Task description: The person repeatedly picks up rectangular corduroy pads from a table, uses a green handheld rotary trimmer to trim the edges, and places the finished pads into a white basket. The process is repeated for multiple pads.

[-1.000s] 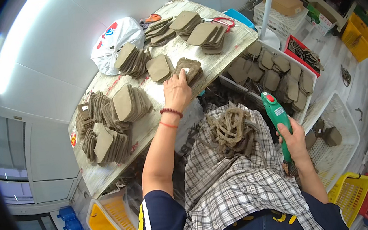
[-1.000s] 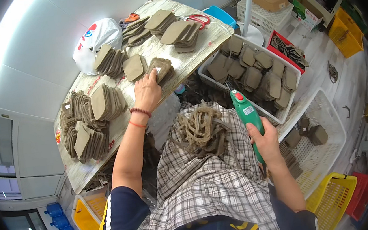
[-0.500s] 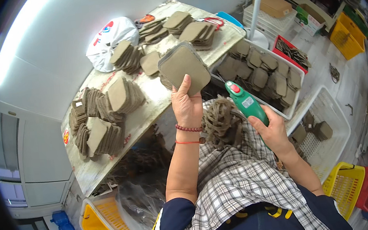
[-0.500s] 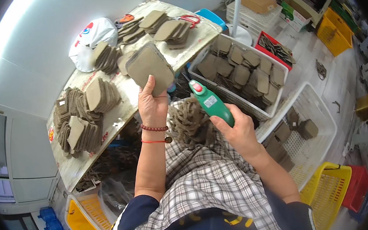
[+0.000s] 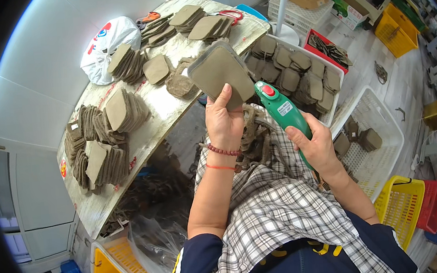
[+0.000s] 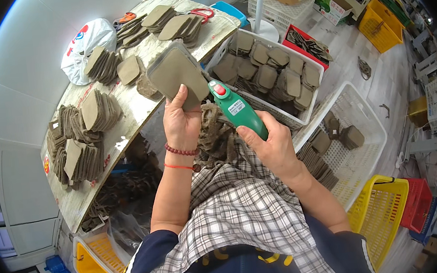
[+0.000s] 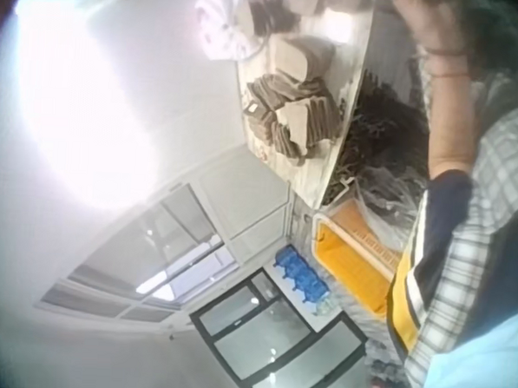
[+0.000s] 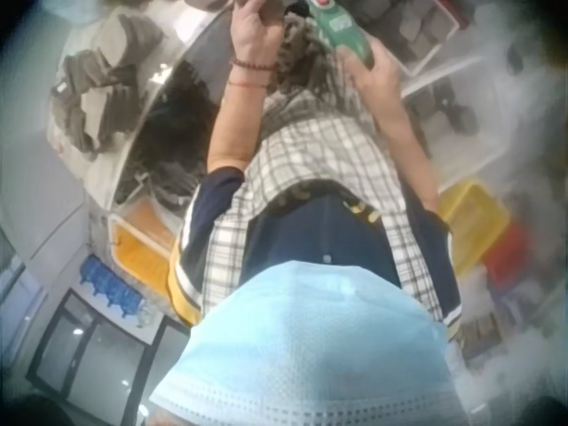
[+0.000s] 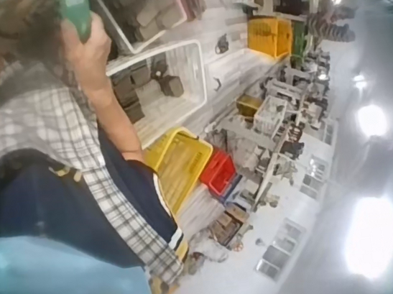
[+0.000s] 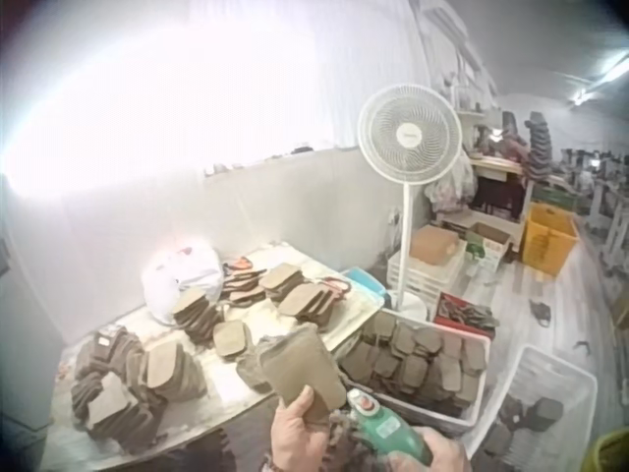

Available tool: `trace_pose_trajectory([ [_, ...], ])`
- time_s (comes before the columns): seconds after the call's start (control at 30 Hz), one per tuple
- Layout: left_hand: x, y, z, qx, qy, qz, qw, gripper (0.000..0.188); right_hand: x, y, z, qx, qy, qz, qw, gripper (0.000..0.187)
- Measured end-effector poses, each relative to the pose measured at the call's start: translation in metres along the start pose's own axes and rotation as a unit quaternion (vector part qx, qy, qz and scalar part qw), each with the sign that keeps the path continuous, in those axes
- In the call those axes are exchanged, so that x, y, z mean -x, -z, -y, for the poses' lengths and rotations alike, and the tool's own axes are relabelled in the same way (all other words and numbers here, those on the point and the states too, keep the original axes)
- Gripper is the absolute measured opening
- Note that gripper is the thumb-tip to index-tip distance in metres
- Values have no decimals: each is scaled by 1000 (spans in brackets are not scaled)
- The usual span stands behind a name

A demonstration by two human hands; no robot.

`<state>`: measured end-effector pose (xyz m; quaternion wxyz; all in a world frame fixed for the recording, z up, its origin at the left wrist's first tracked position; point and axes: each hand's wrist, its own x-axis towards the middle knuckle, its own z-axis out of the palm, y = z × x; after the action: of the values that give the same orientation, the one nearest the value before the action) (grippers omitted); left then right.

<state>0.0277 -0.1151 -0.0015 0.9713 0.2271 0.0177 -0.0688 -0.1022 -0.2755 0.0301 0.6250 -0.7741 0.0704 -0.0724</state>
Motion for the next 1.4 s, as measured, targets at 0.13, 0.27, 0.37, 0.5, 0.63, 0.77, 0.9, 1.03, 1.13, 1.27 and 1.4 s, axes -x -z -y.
trace_pose_trajectory([
  [0.13,6,6,5,-26,26,1,999,29,-2,-1,3,-11,10,-2,1000,41],
  [0.27,16,5,8,-44,46,15,998,29,-6,3,5,1,19,-3,1000,42],
  [0.37,23,6,9,-63,59,17,996,28,-8,6,11,4,13,0,1000,41],
  [0.5,30,13,7,-85,84,36,992,28,-12,12,19,-18,-20,12,1000,41],
  [0.63,32,22,-7,-141,119,57,981,32,-12,28,21,-2,-26,49,998,42],
  [0.77,28,25,-30,-196,138,89,967,40,-8,47,19,23,-26,93,995,42],
  [0.9,18,25,-53,-292,146,123,937,45,-4,65,13,74,-22,122,989,45],
  [1.03,15,23,-70,-374,182,136,899,47,-1,69,13,137,13,139,981,47],
  [1.13,16,23,-71,-403,187,144,884,47,1,61,8,170,78,119,975,46],
  [1.27,21,26,-65,-402,211,131,881,55,1,50,2,183,78,104,974,47],
  [1.4,24,29,-60,-407,246,129,870,56,-1,40,3,151,30,108,982,46],
])
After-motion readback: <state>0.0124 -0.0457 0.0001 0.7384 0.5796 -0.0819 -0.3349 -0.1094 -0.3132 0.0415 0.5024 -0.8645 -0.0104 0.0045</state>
